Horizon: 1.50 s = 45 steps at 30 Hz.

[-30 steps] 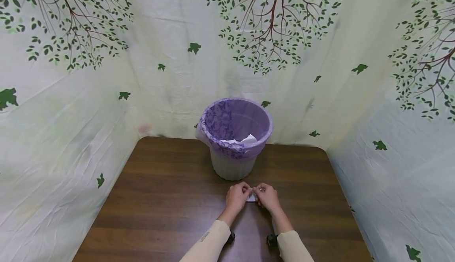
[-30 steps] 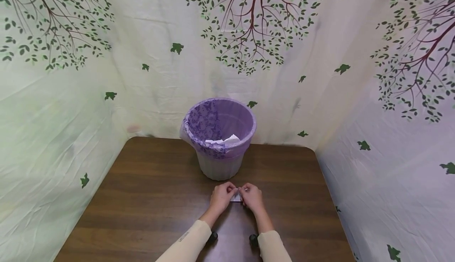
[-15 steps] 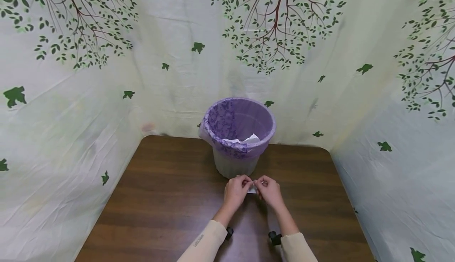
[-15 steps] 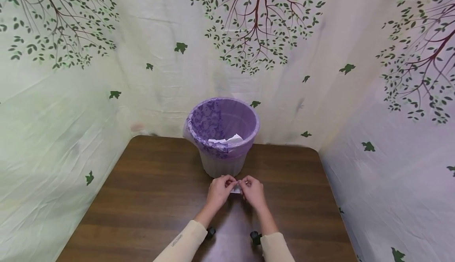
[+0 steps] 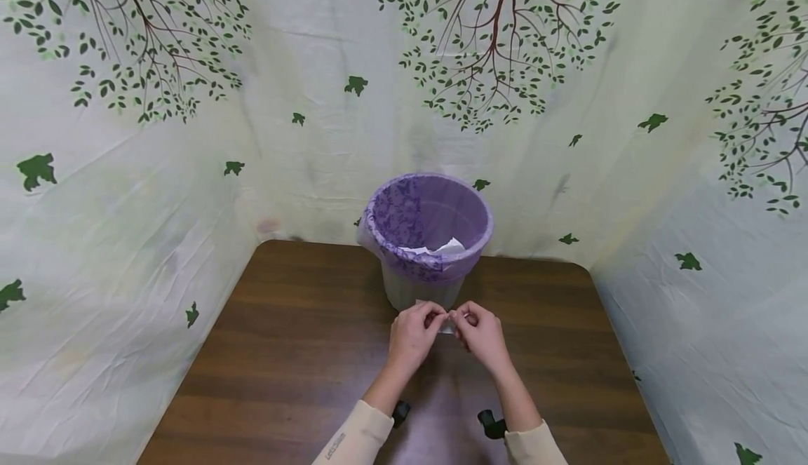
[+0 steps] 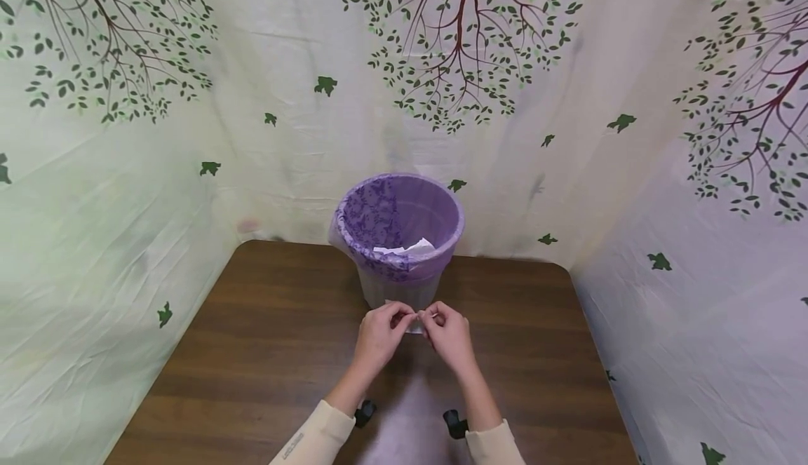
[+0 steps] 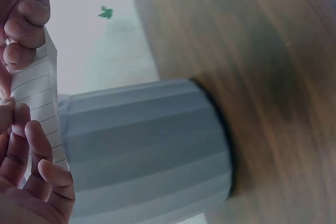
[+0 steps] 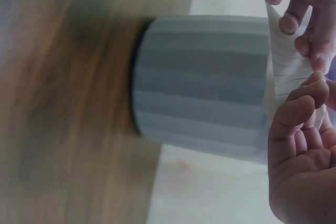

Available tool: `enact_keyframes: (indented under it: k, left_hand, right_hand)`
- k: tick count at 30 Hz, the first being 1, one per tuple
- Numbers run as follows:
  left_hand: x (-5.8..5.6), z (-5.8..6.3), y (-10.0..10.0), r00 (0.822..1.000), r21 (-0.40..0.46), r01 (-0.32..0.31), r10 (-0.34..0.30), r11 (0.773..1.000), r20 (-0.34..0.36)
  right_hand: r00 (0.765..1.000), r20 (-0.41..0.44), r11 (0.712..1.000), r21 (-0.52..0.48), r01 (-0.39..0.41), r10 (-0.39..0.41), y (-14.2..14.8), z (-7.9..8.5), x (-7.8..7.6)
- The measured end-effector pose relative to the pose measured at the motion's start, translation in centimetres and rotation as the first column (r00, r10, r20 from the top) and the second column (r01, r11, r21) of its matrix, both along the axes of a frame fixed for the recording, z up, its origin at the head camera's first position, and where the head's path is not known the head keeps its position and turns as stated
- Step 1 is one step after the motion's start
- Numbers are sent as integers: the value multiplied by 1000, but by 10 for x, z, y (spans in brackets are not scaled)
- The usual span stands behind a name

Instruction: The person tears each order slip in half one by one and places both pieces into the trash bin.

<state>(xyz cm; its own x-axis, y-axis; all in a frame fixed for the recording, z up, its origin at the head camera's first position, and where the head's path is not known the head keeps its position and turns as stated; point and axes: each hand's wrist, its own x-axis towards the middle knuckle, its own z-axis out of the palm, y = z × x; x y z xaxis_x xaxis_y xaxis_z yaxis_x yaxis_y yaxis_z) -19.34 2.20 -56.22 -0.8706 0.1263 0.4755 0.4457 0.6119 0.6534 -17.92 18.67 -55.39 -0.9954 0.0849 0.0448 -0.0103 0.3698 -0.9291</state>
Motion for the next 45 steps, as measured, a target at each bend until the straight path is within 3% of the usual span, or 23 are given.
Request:
enact_keyframes:
  k: [5, 14, 22, 33, 45]
  left_hand:
    - [8, 14, -11, 998, 35, 9, -7, 999, -57]
    - [18, 29, -28, 993, 75, 17, -8, 997, -118]
    - [26, 41, -37, 994, 102, 32, -21, 994, -110]
    - [30, 44, -39, 998, 139, 35, -27, 990, -56]
    - [30, 47, -41, 997, 131, 25, -15, 991, -75]
  right_hand:
    - [999, -27, 999, -18, -41, 40, -9, 17, 6]
    - [998, -32, 997, -40, -64, 63, -24, 35, 15]
    - [996, -35, 994, -66, -84, 82, -31, 47, 22]
    - [996, -20, 991, -96, -92, 90, -34, 52, 25]
    - [997, 6, 986, -144, -78, 80, -35, 53, 24]
